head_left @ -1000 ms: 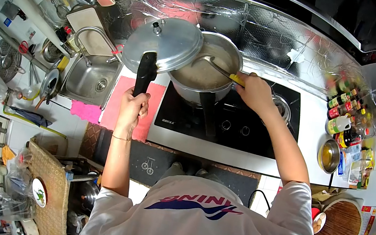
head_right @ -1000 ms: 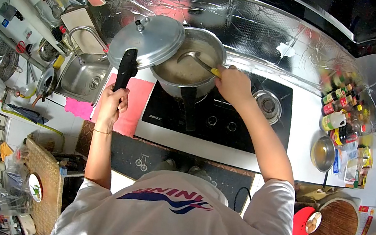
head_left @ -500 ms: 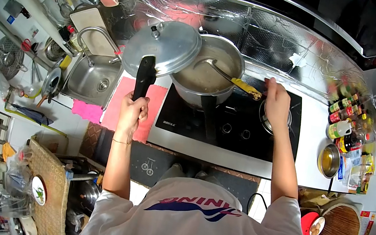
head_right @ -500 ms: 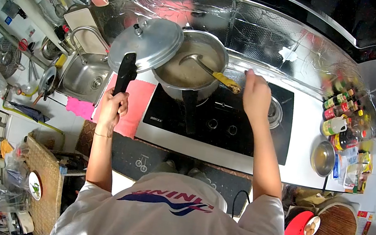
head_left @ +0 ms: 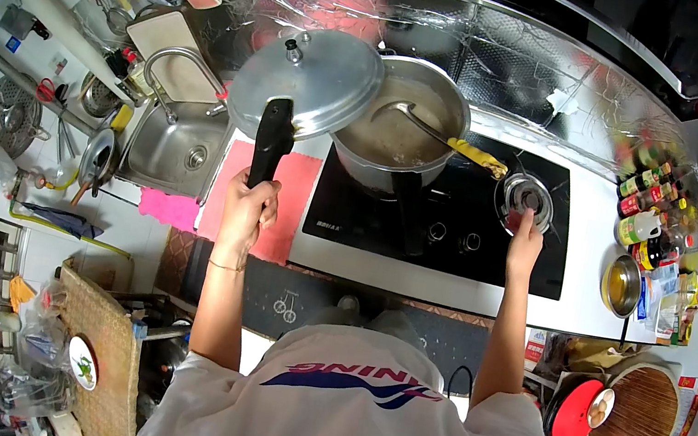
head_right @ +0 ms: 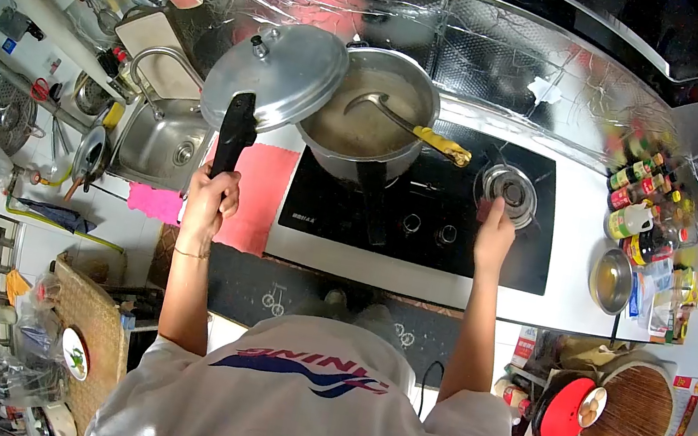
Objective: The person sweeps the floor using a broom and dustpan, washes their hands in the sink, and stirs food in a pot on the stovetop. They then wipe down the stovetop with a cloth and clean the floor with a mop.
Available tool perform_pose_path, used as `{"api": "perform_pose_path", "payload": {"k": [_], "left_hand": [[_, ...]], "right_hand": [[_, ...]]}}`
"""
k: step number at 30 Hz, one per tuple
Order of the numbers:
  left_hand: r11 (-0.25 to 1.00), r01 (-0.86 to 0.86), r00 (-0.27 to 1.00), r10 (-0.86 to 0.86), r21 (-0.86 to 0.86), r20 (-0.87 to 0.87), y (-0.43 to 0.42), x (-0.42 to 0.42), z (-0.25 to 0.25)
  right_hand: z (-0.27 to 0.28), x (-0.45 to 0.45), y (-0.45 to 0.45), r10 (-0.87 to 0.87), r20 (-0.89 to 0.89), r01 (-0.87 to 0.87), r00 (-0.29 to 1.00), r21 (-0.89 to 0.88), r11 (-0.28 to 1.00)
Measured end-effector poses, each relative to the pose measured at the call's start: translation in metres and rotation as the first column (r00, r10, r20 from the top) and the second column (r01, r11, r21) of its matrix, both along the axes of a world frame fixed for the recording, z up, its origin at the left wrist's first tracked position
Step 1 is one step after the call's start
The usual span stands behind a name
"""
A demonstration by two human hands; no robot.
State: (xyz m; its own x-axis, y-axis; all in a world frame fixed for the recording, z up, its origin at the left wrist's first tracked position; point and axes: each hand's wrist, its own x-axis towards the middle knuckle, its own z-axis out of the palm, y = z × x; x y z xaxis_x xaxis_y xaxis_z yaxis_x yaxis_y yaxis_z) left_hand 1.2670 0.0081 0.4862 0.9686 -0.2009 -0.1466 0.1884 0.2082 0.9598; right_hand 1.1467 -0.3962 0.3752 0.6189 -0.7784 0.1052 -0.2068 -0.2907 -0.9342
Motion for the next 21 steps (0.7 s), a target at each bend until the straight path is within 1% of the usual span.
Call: {"api": "perform_pose_path", "payload": {"k": [1, 3, 4, 5, 7, 9, 12, 14, 17, 21], "left_hand": [[1.0, 0.005, 1.0, -0.005, -0.008, -0.007, 0.0, 0.0, -0.001], [1.0, -0.003, 1.0, 0.003, -0.004, -0.002, -0.007, -0.003, 0.002], [1.0, 0.001, 1.0, -0.001, 0.008, 0.006, -0.01, -0.005, 0.003], [1.0, -0.007, 1.0, 0.007, 0.01, 0.008, -0.013, -0.006, 0.003], [1.0, -0.006, 1.0, 0.006, -0.003, -0.002, -0.019, -0.006, 0.005], [1.0, -0.029, 1.0, 0.029, 0.005, 0.0, -0.028, -0.006, 0.004], [0.997, -0.071, 0.997, 0.071, 0.003, 0.008, -0.04, -0.007, 0.0], [0.996, -0.089, 0.996, 0.089, -0.007, 0.016, -0.048, -0.008, -0.003], [0.994, -0.11, 0.994, 0.11, -0.028, 0.012, -0.057, -0.011, -0.006], [0.99, -0.139, 0.99, 0.139, -0.017, 0.023, -0.064, -0.012, -0.009]], "right_hand": [[-0.003, -0.002, 0.002, 0.004, 0.002, -0.004, 1.0, -0.003, 1.0], [-0.009, -0.006, 0.003, -0.014, -0.107, 0.013, 0.994, -0.011, 1.0], [-0.009, -0.007, 0.005, 0.0, -0.126, 0.0, 0.992, 0.005, 1.0], [-0.012, -0.008, 0.004, 0.008, -0.125, -0.007, 0.992, 0.007, 1.0], [-0.019, -0.007, 0.002, 0.081, -0.088, -0.075, 0.993, 0.062, 0.995], [-0.023, -0.003, -0.004, 0.125, -0.094, -0.117, 0.988, 0.087, 0.989], [-0.026, 0.0, -0.012, 0.179, -0.098, -0.174, 0.979, 0.064, 0.983], [-0.026, 0.001, -0.021, 0.273, -0.136, -0.27, 0.952, 0.039, 0.962], [-0.025, 0.002, -0.033, 0.309, -0.187, -0.312, 0.933, 0.012, 0.95], [-0.03, 0.009, -0.046, 0.357, -0.196, -0.358, 0.913, 0.032, 0.933]]}}
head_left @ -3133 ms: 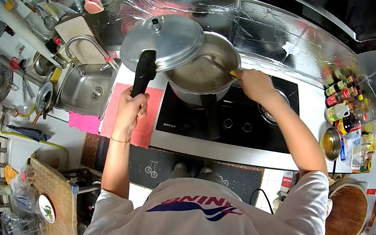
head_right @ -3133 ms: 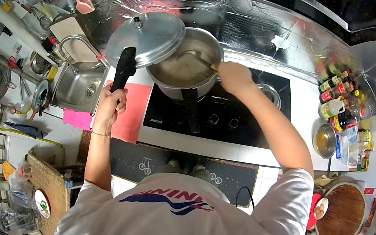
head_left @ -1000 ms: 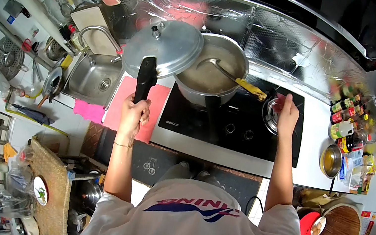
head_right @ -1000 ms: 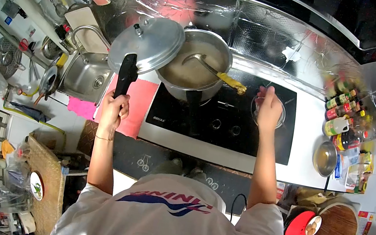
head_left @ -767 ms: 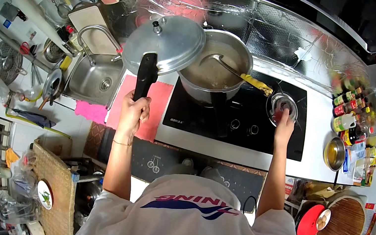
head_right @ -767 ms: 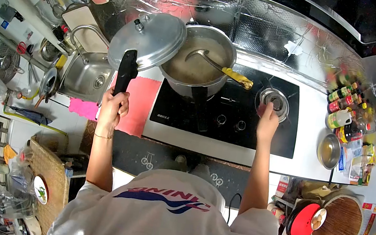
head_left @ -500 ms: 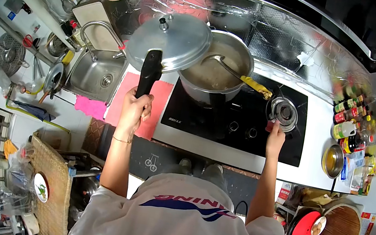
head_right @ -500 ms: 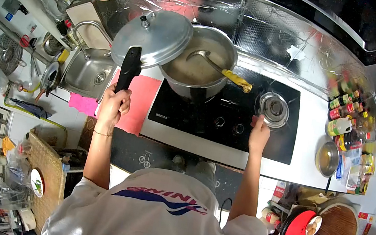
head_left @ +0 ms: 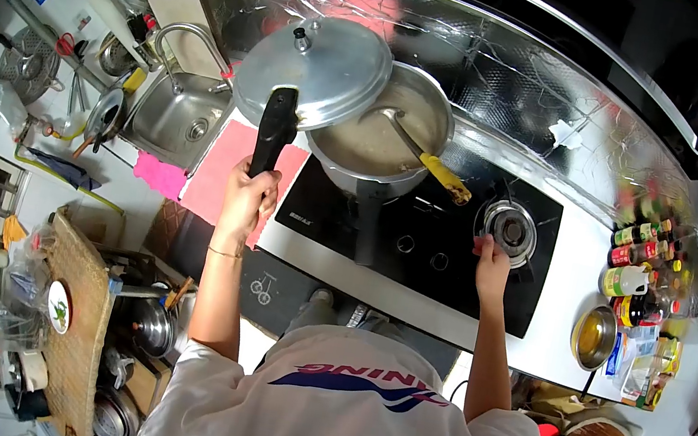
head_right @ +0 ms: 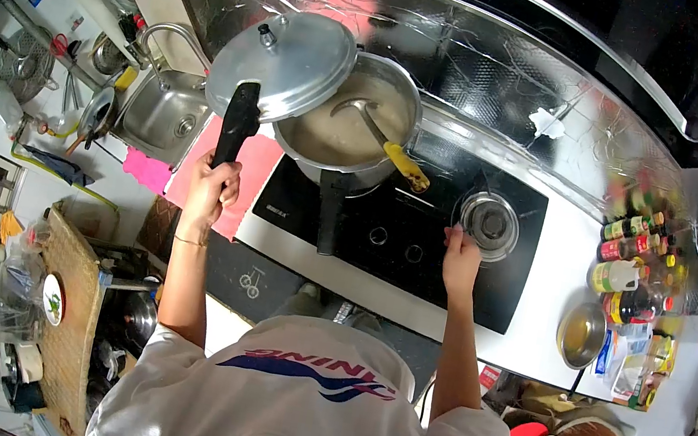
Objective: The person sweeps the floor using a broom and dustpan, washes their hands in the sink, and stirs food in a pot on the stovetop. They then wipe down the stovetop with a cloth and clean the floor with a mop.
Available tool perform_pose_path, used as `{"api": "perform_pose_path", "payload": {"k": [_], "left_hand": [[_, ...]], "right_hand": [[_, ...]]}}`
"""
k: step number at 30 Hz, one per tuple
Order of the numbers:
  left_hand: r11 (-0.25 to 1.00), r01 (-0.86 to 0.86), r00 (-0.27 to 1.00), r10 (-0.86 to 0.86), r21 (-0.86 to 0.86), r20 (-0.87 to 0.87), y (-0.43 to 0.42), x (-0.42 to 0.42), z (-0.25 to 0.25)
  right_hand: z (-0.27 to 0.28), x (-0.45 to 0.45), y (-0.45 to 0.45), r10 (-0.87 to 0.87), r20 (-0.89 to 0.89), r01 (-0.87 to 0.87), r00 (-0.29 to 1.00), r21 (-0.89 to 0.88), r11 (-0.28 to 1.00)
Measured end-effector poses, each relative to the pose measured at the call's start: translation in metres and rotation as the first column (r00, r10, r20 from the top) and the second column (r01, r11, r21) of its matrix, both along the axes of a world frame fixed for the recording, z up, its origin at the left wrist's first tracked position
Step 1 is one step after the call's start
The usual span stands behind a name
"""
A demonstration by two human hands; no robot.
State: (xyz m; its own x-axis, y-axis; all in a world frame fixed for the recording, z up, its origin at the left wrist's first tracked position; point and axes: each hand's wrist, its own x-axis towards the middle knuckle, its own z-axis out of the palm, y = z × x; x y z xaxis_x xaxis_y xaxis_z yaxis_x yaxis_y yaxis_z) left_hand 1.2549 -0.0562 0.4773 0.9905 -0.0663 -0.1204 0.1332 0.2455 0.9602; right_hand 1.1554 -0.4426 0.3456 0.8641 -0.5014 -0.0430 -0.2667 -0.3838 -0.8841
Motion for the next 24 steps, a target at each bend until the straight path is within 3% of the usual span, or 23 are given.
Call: {"api": "perform_pose_path", "payload": {"k": [6, 11, 24], "left_hand": [[1.0, -0.026, 1.0, 0.026, 0.006, 0.002, -0.004, -0.001, -0.004], [0.998, -0.051, 0.999, 0.051, 0.033, -0.008, -0.004, -0.003, -0.01], [0.998, -0.053, 0.998, 0.054, 0.028, -0.037, -0.001, -0.003, -0.018]], "right_hand": [[-0.012, 0.013, 0.0, 0.031, 0.046, -0.034, 0.998, 0.068, 0.997], [-0.016, 0.021, 0.001, 0.099, -0.048, -0.099, 0.994, 0.005, 0.995], [-0.008, 0.025, 0.005, 0.096, -0.06, -0.098, 0.994, -0.036, 0.995]]}}
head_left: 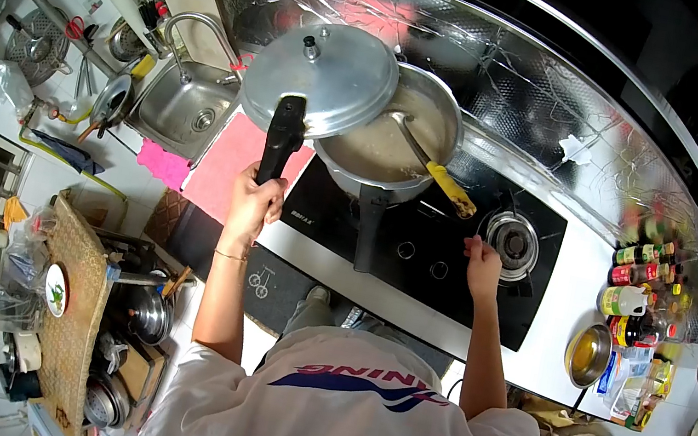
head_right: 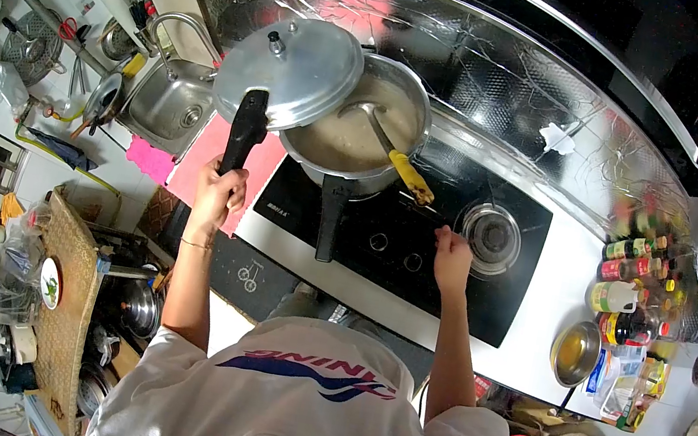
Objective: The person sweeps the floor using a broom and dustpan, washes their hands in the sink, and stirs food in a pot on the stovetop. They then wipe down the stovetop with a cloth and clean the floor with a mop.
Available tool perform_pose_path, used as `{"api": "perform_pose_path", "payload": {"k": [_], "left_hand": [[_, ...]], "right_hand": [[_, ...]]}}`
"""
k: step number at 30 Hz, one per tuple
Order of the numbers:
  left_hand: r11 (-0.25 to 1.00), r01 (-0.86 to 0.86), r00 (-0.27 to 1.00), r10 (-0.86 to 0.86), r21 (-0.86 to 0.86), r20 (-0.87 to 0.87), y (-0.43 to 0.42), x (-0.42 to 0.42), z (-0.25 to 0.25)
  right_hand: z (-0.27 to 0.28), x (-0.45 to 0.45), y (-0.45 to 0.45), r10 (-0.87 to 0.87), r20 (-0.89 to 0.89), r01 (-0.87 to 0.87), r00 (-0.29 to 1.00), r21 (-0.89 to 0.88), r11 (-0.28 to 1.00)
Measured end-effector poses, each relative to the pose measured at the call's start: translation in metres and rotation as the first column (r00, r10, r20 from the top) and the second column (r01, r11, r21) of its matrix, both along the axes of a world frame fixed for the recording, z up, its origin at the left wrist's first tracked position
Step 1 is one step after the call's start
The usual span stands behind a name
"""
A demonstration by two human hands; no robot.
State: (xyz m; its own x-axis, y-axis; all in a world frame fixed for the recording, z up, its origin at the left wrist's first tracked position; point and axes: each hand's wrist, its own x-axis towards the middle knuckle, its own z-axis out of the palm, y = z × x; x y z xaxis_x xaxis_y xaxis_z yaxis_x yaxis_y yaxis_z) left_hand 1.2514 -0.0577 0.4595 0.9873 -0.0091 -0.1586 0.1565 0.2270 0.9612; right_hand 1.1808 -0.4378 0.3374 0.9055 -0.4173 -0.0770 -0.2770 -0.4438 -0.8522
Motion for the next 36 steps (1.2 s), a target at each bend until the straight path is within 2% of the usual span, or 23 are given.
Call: {"api": "perform_pose_path", "payload": {"k": [5, 12, 14, 24, 26, 36], "left_hand": [[1.0, 0.008, 1.0, -0.008, -0.021, -0.011, -0.002, -0.002, -0.005], [0.999, 0.01, 1.0, -0.01, -0.031, -0.003, -0.003, -0.003, -0.005], [0.999, 0.009, 1.0, -0.009, -0.032, 0.004, -0.002, -0.003, -0.008], [1.0, 0.005, 1.0, -0.005, -0.01, -0.003, -0.003, -0.004, -0.011], [1.0, 0.005, 1.0, -0.005, -0.011, -0.007, -0.002, -0.005, -0.013], [1.0, -0.006, 1.0, 0.007, 0.016, -0.024, 0.0, 0.0, -0.021]], "right_hand": [[-0.01, -0.001, 0.0, 0.018, -0.015, -0.018, 1.0, 0.047, 0.999], [-0.006, -0.006, 0.004, 0.021, -0.006, -0.021, 1.0, 0.016, 1.0], [-0.012, -0.005, 0.004, 0.032, 0.018, -0.035, 0.999, 0.227, 0.973], [-0.016, -0.004, 0.005, 0.09, -0.014, -0.086, 0.996, 0.172, 0.981], [-0.014, -0.004, 0.005, 0.109, -0.053, -0.104, 0.993, 0.081, 0.991], [-0.043, -0.002, 0.002, 0.124, -0.01, -0.121, 0.992, 0.121, 0.985]]}}
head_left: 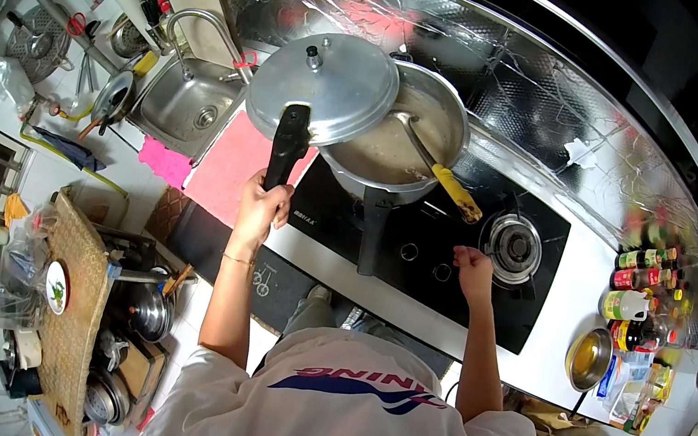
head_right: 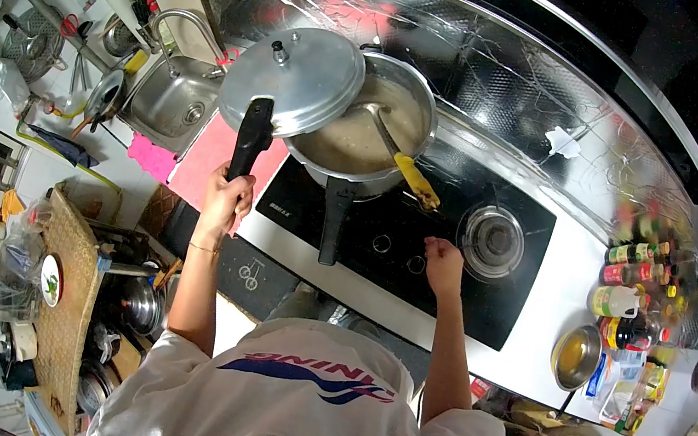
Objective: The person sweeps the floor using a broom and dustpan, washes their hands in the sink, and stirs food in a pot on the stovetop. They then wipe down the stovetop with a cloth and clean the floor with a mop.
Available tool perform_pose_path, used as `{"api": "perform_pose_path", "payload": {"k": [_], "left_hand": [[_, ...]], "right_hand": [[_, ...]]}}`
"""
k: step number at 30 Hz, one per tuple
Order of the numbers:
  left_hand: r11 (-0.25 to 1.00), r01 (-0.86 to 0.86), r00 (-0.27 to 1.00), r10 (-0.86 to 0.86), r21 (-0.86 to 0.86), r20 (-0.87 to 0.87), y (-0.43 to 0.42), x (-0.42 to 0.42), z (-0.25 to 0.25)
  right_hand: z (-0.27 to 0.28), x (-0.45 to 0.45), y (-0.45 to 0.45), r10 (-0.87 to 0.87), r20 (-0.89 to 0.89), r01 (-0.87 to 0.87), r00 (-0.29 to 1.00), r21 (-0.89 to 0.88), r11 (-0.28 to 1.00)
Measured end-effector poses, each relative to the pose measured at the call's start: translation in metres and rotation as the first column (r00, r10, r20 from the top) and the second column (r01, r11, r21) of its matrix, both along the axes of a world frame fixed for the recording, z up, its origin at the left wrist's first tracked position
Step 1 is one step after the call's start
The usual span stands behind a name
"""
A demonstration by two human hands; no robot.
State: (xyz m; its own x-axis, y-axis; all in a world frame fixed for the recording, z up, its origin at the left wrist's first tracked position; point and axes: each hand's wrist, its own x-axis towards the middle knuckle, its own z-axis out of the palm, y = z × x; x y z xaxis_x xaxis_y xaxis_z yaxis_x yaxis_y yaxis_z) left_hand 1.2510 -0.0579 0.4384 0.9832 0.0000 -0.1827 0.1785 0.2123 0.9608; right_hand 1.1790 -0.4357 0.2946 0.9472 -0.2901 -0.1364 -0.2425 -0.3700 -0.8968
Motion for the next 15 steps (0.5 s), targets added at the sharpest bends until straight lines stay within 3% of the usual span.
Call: {"api": "perform_pose_path", "payload": {"k": [15], "left_hand": [[0.994, -0.004, 0.998, 0.01, 0.105, -0.063, -0.001, 0.004, -0.009]], "right_hand": [[0.002, -0.001, -0.001, 0.031, -0.06, -0.036, 0.998, -0.077, 0.996]]}}
